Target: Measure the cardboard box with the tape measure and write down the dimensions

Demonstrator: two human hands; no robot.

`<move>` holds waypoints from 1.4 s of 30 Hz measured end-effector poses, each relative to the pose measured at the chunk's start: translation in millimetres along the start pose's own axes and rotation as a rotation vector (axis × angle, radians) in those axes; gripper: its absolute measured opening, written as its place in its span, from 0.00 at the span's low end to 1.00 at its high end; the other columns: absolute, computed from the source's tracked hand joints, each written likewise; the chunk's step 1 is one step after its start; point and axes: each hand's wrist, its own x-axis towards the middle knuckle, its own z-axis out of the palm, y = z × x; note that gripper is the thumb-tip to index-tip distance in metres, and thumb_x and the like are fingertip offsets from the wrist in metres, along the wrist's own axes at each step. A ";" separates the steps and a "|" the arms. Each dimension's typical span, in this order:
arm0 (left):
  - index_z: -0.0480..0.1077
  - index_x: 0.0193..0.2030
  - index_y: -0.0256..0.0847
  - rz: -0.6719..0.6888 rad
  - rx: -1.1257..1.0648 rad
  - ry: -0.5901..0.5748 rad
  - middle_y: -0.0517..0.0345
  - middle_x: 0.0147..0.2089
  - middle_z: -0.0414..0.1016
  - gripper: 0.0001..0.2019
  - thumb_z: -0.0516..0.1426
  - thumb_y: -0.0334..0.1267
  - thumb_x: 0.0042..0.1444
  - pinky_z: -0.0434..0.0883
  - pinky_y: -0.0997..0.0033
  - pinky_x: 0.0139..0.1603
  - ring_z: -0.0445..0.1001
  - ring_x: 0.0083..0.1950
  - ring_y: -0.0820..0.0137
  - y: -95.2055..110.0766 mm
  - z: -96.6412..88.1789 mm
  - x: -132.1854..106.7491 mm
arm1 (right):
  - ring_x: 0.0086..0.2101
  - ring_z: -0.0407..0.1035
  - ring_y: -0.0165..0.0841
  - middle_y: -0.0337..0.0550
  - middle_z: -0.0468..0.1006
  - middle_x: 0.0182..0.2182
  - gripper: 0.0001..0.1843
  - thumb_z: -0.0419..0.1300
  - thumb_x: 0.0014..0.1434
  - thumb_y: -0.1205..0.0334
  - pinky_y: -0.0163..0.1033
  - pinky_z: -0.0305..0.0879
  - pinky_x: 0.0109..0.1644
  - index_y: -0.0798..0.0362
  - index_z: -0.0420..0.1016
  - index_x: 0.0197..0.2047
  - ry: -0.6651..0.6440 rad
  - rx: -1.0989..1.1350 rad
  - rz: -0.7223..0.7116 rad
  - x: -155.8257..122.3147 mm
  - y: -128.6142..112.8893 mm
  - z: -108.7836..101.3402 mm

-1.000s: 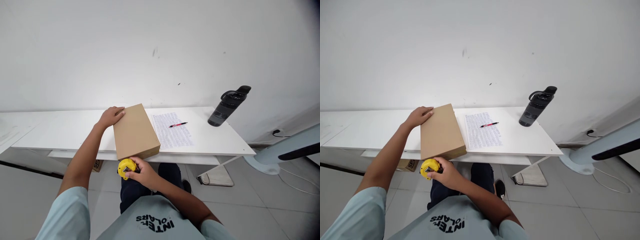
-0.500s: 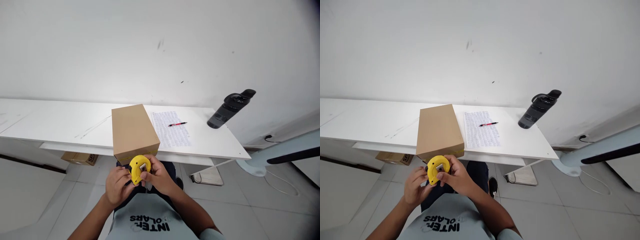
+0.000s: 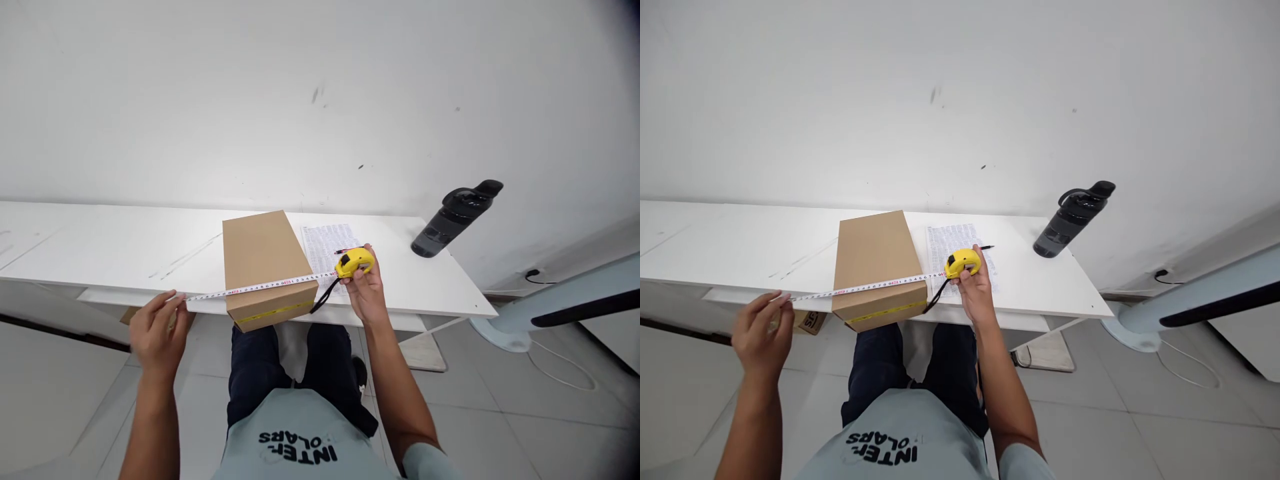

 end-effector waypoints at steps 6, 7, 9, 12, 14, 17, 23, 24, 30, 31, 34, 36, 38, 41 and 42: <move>0.72 0.59 0.46 -0.002 -0.253 -0.246 0.45 0.59 0.74 0.16 0.57 0.40 0.65 0.72 0.55 0.58 0.74 0.57 0.58 39.7 9.3 5.5 | 0.33 0.67 0.31 0.38 0.74 0.42 0.45 0.68 0.57 0.43 0.40 0.71 0.42 0.37 0.55 0.73 -0.146 -0.022 0.012 3.3 18.6 9.7; 0.69 0.62 0.46 0.005 -0.279 -0.284 0.43 0.61 0.72 0.19 0.55 0.44 0.66 0.70 0.53 0.60 0.73 0.60 0.56 49.8 10.7 6.0 | 0.33 0.67 0.31 0.37 0.73 0.41 0.44 0.68 0.57 0.45 0.40 0.71 0.43 0.37 0.56 0.73 -0.167 -0.011 0.019 1.4 20.8 12.9; 0.64 0.67 0.44 0.002 -0.299 -0.319 0.41 0.63 0.70 0.25 0.55 0.51 0.66 0.68 0.50 0.62 0.70 0.63 0.53 67.3 14.3 5.9 | 0.33 0.67 0.30 0.36 0.73 0.41 0.44 0.68 0.58 0.46 0.39 0.71 0.43 0.37 0.56 0.73 -0.187 0.021 0.029 -0.9 23.3 17.4; 0.60 0.69 0.42 -0.035 -0.230 -0.274 0.39 0.62 0.72 0.32 0.60 0.49 0.62 0.68 0.50 0.62 0.71 0.63 0.52 81.9 21.2 3.8 | 0.31 0.66 0.29 0.36 0.72 0.41 0.44 0.68 0.58 0.46 0.38 0.72 0.42 0.37 0.56 0.72 -0.185 0.047 0.030 0.0 23.2 19.2; 0.61 0.69 0.42 -0.036 -0.171 -0.231 0.40 0.61 0.73 0.33 0.64 0.45 0.59 0.69 0.51 0.61 0.72 0.61 0.53 83.1 25.9 2.7 | 0.31 0.66 0.29 0.37 0.72 0.42 0.44 0.68 0.57 0.45 0.39 0.73 0.42 0.37 0.57 0.72 -0.184 0.024 0.032 2.2 21.1 18.8; 0.63 0.68 0.43 -0.008 -0.133 -0.198 0.41 0.59 0.76 0.33 0.66 0.42 0.57 0.70 0.52 0.60 0.74 0.60 0.53 76.0 32.5 4.4 | 0.36 0.68 0.32 0.41 0.73 0.47 0.43 0.69 0.56 0.43 0.40 0.73 0.43 0.40 0.60 0.71 -0.180 -0.036 0.039 6.3 16.5 18.6; 0.65 0.66 0.46 0.036 -0.146 -0.168 0.45 0.59 0.78 0.32 0.67 0.42 0.56 0.71 0.54 0.59 0.77 0.58 0.55 61.0 45.3 11.1 | 0.47 0.70 0.38 0.46 0.74 0.56 0.40 0.70 0.52 0.42 0.41 0.74 0.45 0.43 0.66 0.65 -0.179 -0.061 0.045 14.2 12.5 17.4; 0.65 0.66 0.46 0.037 -0.144 -0.162 0.45 0.58 0.78 0.32 0.67 0.42 0.56 0.71 0.55 0.59 0.77 0.58 0.55 60.1 46.8 11.3 | 0.47 0.71 0.38 0.45 0.74 0.55 0.40 0.70 0.52 0.42 0.41 0.74 0.45 0.44 0.66 0.65 -0.180 -0.070 0.051 15.3 12.5 17.1; 0.66 0.65 0.46 0.038 -0.143 -0.149 0.46 0.58 0.78 0.30 0.67 0.43 0.56 0.71 0.55 0.58 0.77 0.57 0.55 58.2 50.1 9.0 | 0.44 0.70 0.37 0.44 0.76 0.49 0.39 0.68 0.53 0.41 0.37 0.73 0.37 0.44 0.66 0.64 -0.173 -0.093 0.110 22.1 8.8 20.2; 0.66 0.65 0.47 0.039 -0.143 -0.149 0.46 0.58 0.78 0.30 0.67 0.43 0.56 0.71 0.55 0.58 0.77 0.57 0.55 58.0 50.3 8.7 | 0.43 0.70 0.36 0.44 0.76 0.48 0.39 0.68 0.53 0.41 0.37 0.72 0.36 0.45 0.66 0.64 -0.173 -0.090 0.123 23.6 7.8 21.2; 0.66 0.64 0.46 0.042 -0.136 -0.149 0.45 0.58 0.79 0.30 0.68 0.43 0.56 0.72 0.55 0.57 0.77 0.57 0.55 57.3 50.7 8.3 | 0.38 0.69 0.33 0.42 0.76 0.43 0.38 0.69 0.53 0.41 0.35 0.71 0.34 0.46 0.68 0.63 -0.184 -0.082 0.159 27.4 5.4 23.0; 0.66 0.64 0.45 0.041 -0.139 -0.152 0.44 0.58 0.78 0.31 0.68 0.43 0.55 0.72 0.55 0.57 0.77 0.57 0.54 57.0 51.1 8.2 | 0.34 0.68 0.31 0.40 0.76 0.40 0.37 0.69 0.53 0.41 0.35 0.70 0.33 0.47 0.69 0.62 -0.195 -0.089 0.171 28.6 5.1 22.4; 0.66 0.64 0.45 0.039 -0.148 -0.149 0.44 0.58 0.78 0.30 0.68 0.42 0.55 0.72 0.55 0.57 0.77 0.57 0.55 56.8 51.5 8.0 | 0.30 0.66 0.29 0.39 0.76 0.38 0.37 0.69 0.54 0.40 0.36 0.69 0.34 0.47 0.70 0.62 -0.202 -0.105 0.171 28.6 6.0 20.1; 0.66 0.64 0.46 0.035 -0.154 -0.144 0.45 0.58 0.78 0.30 0.67 0.43 0.56 0.72 0.56 0.57 0.77 0.58 0.55 57.0 51.9 7.6 | 0.27 0.66 0.28 0.39 0.76 0.38 0.35 0.64 0.57 0.36 0.38 0.69 0.35 0.47 0.71 0.61 -0.199 -0.127 0.165 29.6 10.5 13.3; 0.66 0.64 0.46 0.032 -0.152 -0.145 0.45 0.58 0.78 0.30 0.67 0.43 0.56 0.71 0.56 0.58 0.77 0.58 0.55 57.2 51.9 7.5 | 0.26 0.66 0.28 0.38 0.76 0.37 0.35 0.62 0.58 0.35 0.38 0.69 0.35 0.48 0.71 0.61 -0.184 -0.135 0.161 31.2 13.0 10.0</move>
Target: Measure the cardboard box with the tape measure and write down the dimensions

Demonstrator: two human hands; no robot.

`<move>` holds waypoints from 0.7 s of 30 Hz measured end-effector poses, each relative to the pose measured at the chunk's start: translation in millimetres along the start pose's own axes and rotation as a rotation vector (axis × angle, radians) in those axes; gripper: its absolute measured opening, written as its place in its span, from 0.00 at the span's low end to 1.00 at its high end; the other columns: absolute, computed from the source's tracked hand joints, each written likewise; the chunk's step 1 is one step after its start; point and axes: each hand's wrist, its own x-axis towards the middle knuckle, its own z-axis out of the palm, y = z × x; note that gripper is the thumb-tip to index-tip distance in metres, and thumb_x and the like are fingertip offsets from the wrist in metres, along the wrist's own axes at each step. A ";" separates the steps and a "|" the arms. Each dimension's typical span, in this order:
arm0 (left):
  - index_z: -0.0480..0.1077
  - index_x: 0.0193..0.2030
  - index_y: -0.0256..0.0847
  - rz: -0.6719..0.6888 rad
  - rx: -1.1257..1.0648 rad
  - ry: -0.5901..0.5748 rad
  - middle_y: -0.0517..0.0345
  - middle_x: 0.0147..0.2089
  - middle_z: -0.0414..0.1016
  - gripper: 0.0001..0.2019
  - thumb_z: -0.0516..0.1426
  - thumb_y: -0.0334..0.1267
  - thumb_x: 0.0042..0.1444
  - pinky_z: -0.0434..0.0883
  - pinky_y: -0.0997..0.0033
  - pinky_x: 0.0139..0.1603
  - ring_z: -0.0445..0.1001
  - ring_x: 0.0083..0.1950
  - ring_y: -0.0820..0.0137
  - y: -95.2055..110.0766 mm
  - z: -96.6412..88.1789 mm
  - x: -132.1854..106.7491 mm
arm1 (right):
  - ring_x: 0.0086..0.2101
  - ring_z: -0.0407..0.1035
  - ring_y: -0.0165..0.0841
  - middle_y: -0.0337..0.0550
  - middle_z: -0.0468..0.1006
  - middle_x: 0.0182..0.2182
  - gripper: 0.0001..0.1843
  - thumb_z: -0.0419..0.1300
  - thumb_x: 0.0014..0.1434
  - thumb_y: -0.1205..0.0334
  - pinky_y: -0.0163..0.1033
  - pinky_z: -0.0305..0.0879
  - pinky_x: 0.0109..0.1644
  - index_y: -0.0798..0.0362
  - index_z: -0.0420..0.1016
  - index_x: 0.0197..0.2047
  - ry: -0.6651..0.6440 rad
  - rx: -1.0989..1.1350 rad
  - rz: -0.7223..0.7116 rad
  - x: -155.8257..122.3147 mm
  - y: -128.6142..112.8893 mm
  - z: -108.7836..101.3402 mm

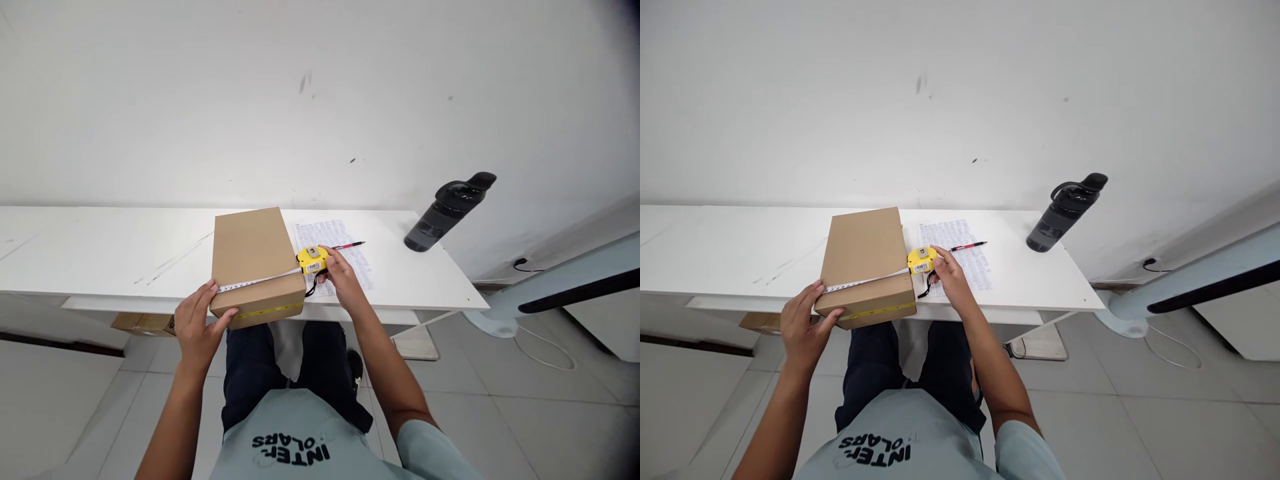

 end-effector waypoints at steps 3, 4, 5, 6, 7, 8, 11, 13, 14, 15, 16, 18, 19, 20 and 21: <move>0.66 0.64 0.46 -0.008 0.002 -0.007 0.45 0.58 0.78 0.30 0.67 0.43 0.56 0.72 0.56 0.57 0.77 0.58 0.55 0.8 0.1 -0.7 | 0.26 0.68 0.29 0.39 0.75 0.35 0.36 0.54 0.62 0.32 0.38 0.68 0.34 0.50 0.72 0.61 0.089 -0.102 -0.011 10.6 9.5 -14.2; 0.66 0.64 0.46 -0.011 0.002 -0.007 0.45 0.58 0.78 0.30 0.67 0.43 0.56 0.72 0.56 0.57 0.77 0.58 0.55 1.1 0.1 -1.0 | 0.27 0.69 0.30 0.40 0.76 0.36 0.35 0.50 0.65 0.33 0.38 0.69 0.35 0.50 0.71 0.62 0.120 -0.219 -0.012 16.2 12.5 -20.8; 0.66 0.64 0.46 -0.014 0.002 -0.008 0.44 0.58 0.78 0.30 0.67 0.43 0.56 0.72 0.55 0.57 0.77 0.58 0.55 1.3 0.0 -1.3 | 0.29 0.70 0.30 0.42 0.77 0.39 0.34 0.46 0.68 0.35 0.38 0.69 0.36 0.51 0.68 0.63 0.144 -0.379 -0.008 22.8 15.1 -28.3; 0.66 0.64 0.46 -0.016 0.003 -0.009 0.44 0.58 0.78 0.29 0.67 0.43 0.56 0.72 0.55 0.57 0.77 0.58 0.55 1.4 0.0 -1.7 | 0.31 0.71 0.31 0.45 0.77 0.42 0.33 0.42 0.70 0.39 0.38 0.70 0.38 0.52 0.66 0.65 0.159 -0.556 0.000 30.1 17.1 -36.7; 0.66 0.64 0.46 -0.017 0.005 -0.010 0.44 0.58 0.78 0.29 0.67 0.43 0.56 0.72 0.55 0.57 0.77 0.58 0.55 1.4 -0.1 -2.0 | 0.33 0.72 0.32 0.47 0.77 0.46 0.31 0.41 0.72 0.44 0.39 0.70 0.40 0.53 0.63 0.67 0.170 -0.724 0.010 37.9 18.5 -45.9; 0.66 0.64 0.46 -0.017 0.007 -0.009 0.44 0.58 0.78 0.29 0.67 0.43 0.56 0.72 0.55 0.57 0.77 0.58 0.55 1.4 -0.3 -2.2 | 0.37 0.73 0.34 0.50 0.76 0.49 0.28 0.40 0.73 0.50 0.40 0.70 0.43 0.54 0.61 0.68 0.179 -0.865 0.019 46.0 19.4 -55.5; 0.66 0.64 0.45 -0.004 0.012 -0.004 0.44 0.58 0.78 0.29 0.67 0.43 0.56 0.73 0.56 0.56 0.78 0.57 0.55 0.7 -0.6 -2.3 | 0.47 0.72 0.42 0.59 0.71 0.56 0.25 0.45 0.70 0.64 0.46 0.66 0.49 0.56 0.63 0.68 0.210 -1.078 0.059 70.2 20.0 -84.3; 0.66 0.64 0.45 -0.001 0.013 -0.003 0.44 0.58 0.78 0.29 0.67 0.43 0.56 0.72 0.56 0.56 0.78 0.57 0.55 0.0 -0.5 -2.1 | 0.48 0.71 0.46 0.62 0.70 0.55 0.26 0.49 0.66 0.70 0.49 0.63 0.51 0.57 0.67 0.65 0.218 -1.189 0.111 84.6 20.6 -100.5; 0.66 0.64 0.45 0.001 0.013 -0.004 0.44 0.58 0.78 0.29 0.67 0.43 0.56 0.72 0.57 0.56 0.78 0.57 0.55 -0.5 -0.2 -1.9 | 0.47 0.72 0.46 0.62 0.70 0.54 0.25 0.50 0.64 0.72 0.49 0.62 0.50 0.57 0.70 0.63 0.213 -1.235 0.137 90.8 21.3 -107.1; 0.66 0.64 0.46 0.001 0.014 -0.005 0.44 0.58 0.78 0.30 0.67 0.43 0.56 0.72 0.57 0.56 0.78 0.57 0.55 -0.9 0.3 -1.8 | 0.46 0.72 0.46 0.61 0.71 0.52 0.25 0.52 0.63 0.74 0.48 0.61 0.50 0.56 0.72 0.61 0.201 -1.272 0.156 96.4 22.3 -112.7; 0.66 0.64 0.46 0.001 0.013 -0.006 0.44 0.58 0.78 0.30 0.67 0.43 0.56 0.72 0.57 0.56 0.78 0.57 0.55 -1.4 0.9 -1.7 | 0.46 0.73 0.45 0.60 0.72 0.51 0.23 0.53 0.61 0.75 0.47 0.60 0.50 0.55 0.74 0.58 0.185 -1.299 0.165 101.2 23.4 -117.3; 0.66 0.64 0.46 0.002 0.010 -0.005 0.44 0.58 0.78 0.30 0.67 0.43 0.56 0.71 0.57 0.56 0.78 0.57 0.55 -2.2 2.1 -1.4 | 0.45 0.73 0.43 0.56 0.74 0.48 0.21 0.55 0.60 0.76 0.45 0.59 0.49 0.54 0.77 0.53 0.151 -1.328 0.160 108.6 25.6 -124.7; 0.66 0.65 0.46 0.002 0.008 -0.002 0.44 0.58 0.78 0.30 0.67 0.43 0.56 0.71 0.57 0.56 0.78 0.57 0.55 -2.5 2.6 -1.3 | 0.44 0.73 0.43 0.55 0.75 0.46 0.19 0.55 0.60 0.76 0.45 0.59 0.49 0.54 0.77 0.51 0.140 -1.330 0.150 111.0 26.4 -128.1; 0.66 0.65 0.46 0.002 0.008 0.000 0.44 0.58 0.78 0.30 0.67 0.42 0.56 0.71 0.57 0.56 0.78 0.57 0.55 -2.9 3.0 -1.2 | 0.44 0.73 0.42 0.55 0.76 0.45 0.18 0.55 0.61 0.76 0.44 0.59 0.48 0.54 0.77 0.50 0.135 -1.325 0.136 112.5 26.9 -131.6; 0.66 0.65 0.45 0.002 0.009 -0.001 0.45 0.58 0.78 0.31 0.67 0.42 0.56 0.71 0.57 0.56 0.78 0.57 0.55 -3.2 3.3 -1.3 | 0.43 0.73 0.42 0.54 0.77 0.44 0.16 0.54 0.62 0.74 0.44 0.59 0.47 0.54 0.76 0.50 0.137 -1.313 0.120 112.9 27.2 -135.6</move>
